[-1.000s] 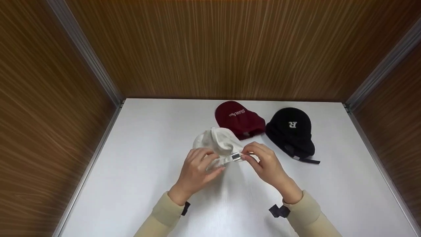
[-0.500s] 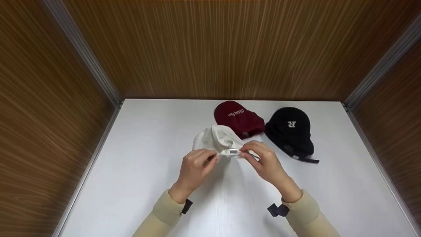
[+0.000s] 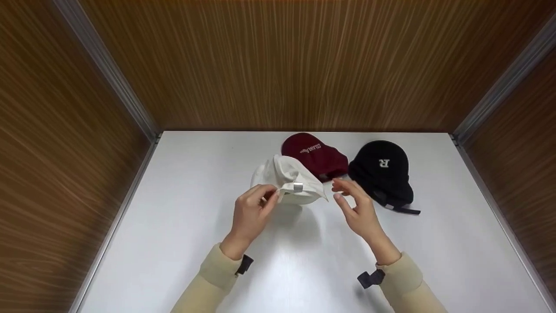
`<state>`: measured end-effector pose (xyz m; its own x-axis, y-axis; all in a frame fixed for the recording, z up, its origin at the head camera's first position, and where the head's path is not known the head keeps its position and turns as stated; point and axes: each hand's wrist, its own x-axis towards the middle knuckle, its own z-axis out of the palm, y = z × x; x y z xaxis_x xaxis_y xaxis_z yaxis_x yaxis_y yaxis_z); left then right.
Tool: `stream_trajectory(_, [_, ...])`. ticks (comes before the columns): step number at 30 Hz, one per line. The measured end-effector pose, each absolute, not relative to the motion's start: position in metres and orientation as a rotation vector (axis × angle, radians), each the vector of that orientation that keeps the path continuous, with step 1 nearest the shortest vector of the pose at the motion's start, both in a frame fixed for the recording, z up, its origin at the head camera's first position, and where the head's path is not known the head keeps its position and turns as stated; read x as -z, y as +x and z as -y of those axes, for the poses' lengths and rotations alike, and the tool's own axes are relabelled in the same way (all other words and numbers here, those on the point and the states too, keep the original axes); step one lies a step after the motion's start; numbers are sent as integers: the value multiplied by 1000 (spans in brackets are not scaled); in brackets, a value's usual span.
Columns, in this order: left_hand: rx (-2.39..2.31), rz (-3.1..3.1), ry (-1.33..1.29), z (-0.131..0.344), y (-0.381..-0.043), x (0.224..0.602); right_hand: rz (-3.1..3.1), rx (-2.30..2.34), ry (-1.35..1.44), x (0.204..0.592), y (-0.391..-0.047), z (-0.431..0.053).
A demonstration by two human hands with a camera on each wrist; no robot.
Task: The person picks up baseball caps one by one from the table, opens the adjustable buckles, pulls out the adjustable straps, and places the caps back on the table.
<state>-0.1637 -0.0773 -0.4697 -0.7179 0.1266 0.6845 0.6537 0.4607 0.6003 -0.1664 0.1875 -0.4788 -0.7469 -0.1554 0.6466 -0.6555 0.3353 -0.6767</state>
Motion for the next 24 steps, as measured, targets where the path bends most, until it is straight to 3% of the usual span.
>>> stream_trajectory(12, [1222,2177,-616,81,-170,466,2210,-1627,697,501,-184,-174])
stream_trajectory(24, [1121,2246,-645,91,-181,450,2189,-1639,631,486,-186,-166])
